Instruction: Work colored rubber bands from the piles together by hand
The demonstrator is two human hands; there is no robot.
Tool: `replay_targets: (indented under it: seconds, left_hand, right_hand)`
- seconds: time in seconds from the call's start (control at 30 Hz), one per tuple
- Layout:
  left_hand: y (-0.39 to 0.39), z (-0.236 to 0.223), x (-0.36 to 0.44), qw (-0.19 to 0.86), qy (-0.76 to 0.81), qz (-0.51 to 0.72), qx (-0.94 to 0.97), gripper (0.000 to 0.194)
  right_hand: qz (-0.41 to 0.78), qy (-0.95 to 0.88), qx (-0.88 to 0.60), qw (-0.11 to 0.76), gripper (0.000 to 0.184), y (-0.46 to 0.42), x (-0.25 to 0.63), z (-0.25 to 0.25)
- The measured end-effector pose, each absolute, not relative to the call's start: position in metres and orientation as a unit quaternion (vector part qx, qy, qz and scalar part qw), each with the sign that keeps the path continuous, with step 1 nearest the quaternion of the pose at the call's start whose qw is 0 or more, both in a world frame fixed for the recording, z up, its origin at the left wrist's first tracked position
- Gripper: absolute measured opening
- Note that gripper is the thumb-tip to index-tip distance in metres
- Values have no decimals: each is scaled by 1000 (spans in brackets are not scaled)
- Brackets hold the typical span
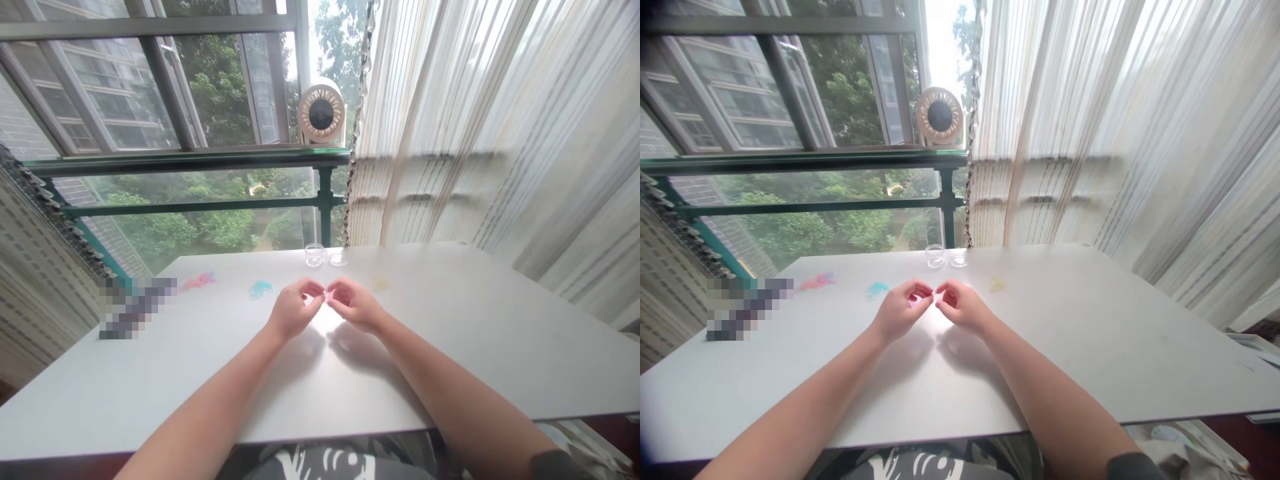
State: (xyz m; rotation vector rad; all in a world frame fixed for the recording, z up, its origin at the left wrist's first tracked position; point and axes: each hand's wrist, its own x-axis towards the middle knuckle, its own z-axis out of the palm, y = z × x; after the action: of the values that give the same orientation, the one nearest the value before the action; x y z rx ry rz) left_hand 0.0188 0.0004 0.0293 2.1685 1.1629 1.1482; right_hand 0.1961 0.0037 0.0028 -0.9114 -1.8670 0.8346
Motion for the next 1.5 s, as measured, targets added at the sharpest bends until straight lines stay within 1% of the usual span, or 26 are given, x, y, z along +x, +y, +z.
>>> replay_targets:
  seconds: [0.33,0.53,0.97,1.23,1.5]
  left_hand:
    - [0,8,10,218,409,413,784,10]
    - [1,4,10,237,411,417,775,12]
    - [4,-1,7,291,392,391,780,15]
    - [5,-5,4,298,401,370,784,19]
    - [4,-5,6,303,400,383,776,18]
  right_hand:
    - [322,-769,-368,412,20,5,188,-12]
    - [302,-780,-382,394,9,4,189,-9]
    - [277,-789,-398,378,9,4,192,-8]
    - [283,-784,-402,380,10,5,192,-9]
    - [274,-790,-406,369,10,3,192,-6]
